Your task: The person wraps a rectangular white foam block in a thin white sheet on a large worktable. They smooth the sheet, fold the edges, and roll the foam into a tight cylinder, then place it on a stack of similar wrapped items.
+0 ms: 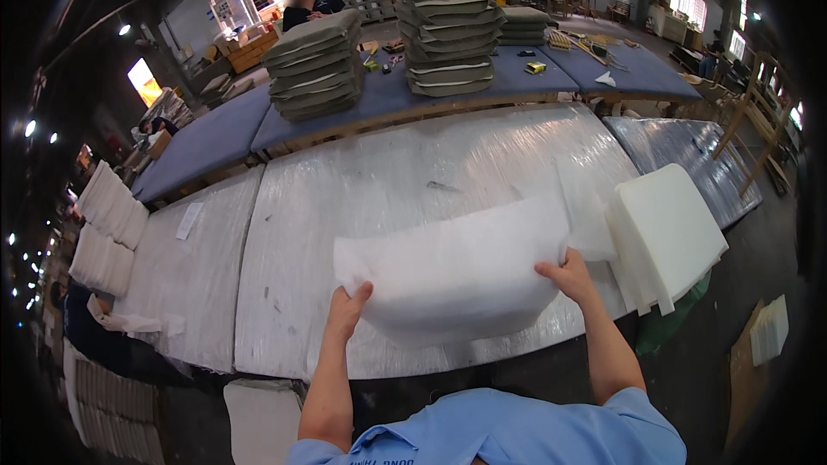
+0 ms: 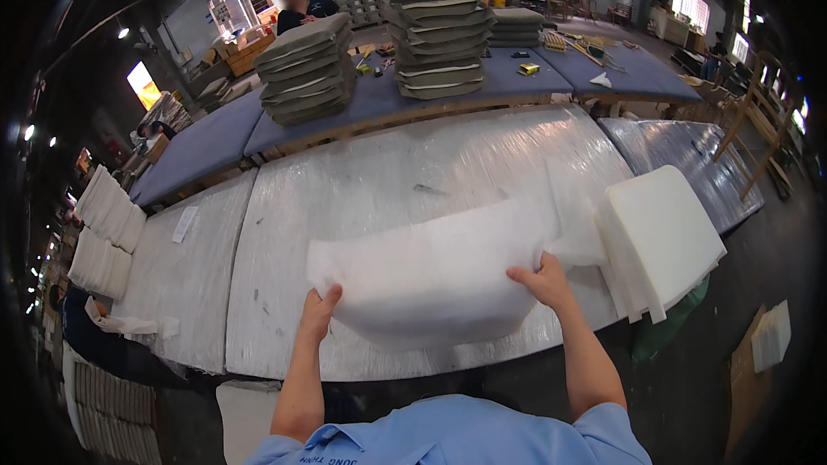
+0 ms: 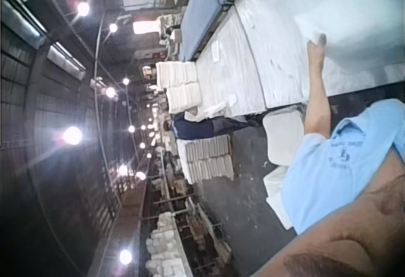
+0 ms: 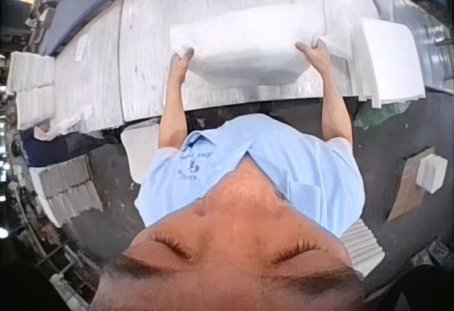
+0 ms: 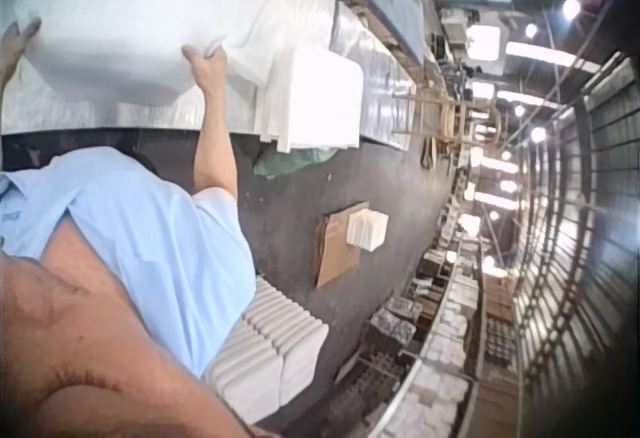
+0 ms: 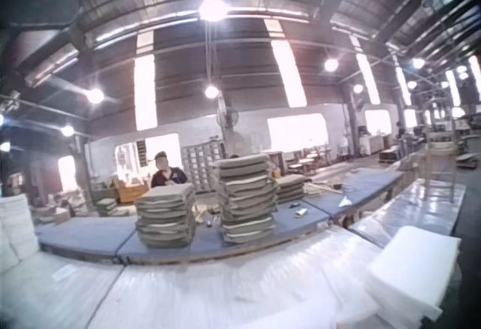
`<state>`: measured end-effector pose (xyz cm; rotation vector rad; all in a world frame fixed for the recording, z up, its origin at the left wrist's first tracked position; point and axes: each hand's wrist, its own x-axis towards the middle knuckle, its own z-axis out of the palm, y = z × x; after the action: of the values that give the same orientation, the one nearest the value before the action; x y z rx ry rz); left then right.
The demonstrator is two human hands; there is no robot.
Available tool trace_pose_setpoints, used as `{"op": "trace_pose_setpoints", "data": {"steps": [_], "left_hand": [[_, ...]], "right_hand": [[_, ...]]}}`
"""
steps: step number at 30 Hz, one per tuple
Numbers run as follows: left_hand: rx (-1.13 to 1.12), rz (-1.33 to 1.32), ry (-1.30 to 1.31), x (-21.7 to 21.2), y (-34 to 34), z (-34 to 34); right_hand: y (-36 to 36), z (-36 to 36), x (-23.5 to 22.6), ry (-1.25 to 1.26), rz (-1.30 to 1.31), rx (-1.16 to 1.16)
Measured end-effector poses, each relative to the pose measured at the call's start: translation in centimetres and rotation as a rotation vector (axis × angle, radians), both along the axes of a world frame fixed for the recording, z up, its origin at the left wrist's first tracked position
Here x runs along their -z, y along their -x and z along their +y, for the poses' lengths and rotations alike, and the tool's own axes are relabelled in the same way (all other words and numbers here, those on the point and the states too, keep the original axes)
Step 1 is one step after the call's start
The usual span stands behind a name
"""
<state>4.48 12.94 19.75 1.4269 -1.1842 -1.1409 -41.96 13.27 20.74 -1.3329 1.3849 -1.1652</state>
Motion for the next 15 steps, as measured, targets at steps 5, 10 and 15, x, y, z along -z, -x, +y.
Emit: {"op": "trace_pose_setpoints", "data": {"steps": [5,10,15], "left_hand": [[-0.111,-0.021,-0.082,0.0,1.7,-0.6],[-0.189,0.168,0.194,1.9,3.0,0.2],[-0.241,0.215,0.253,1.8,3.3,0.5]], "right_hand": [[-0.3,-0.3,1.2,0.057,-0.125,0.144],[-0.3,-0.1,2.3,0.088,-0.331,0.323],[0.1,0.6,0.1,-0.076,-0.212,0.243]]}}
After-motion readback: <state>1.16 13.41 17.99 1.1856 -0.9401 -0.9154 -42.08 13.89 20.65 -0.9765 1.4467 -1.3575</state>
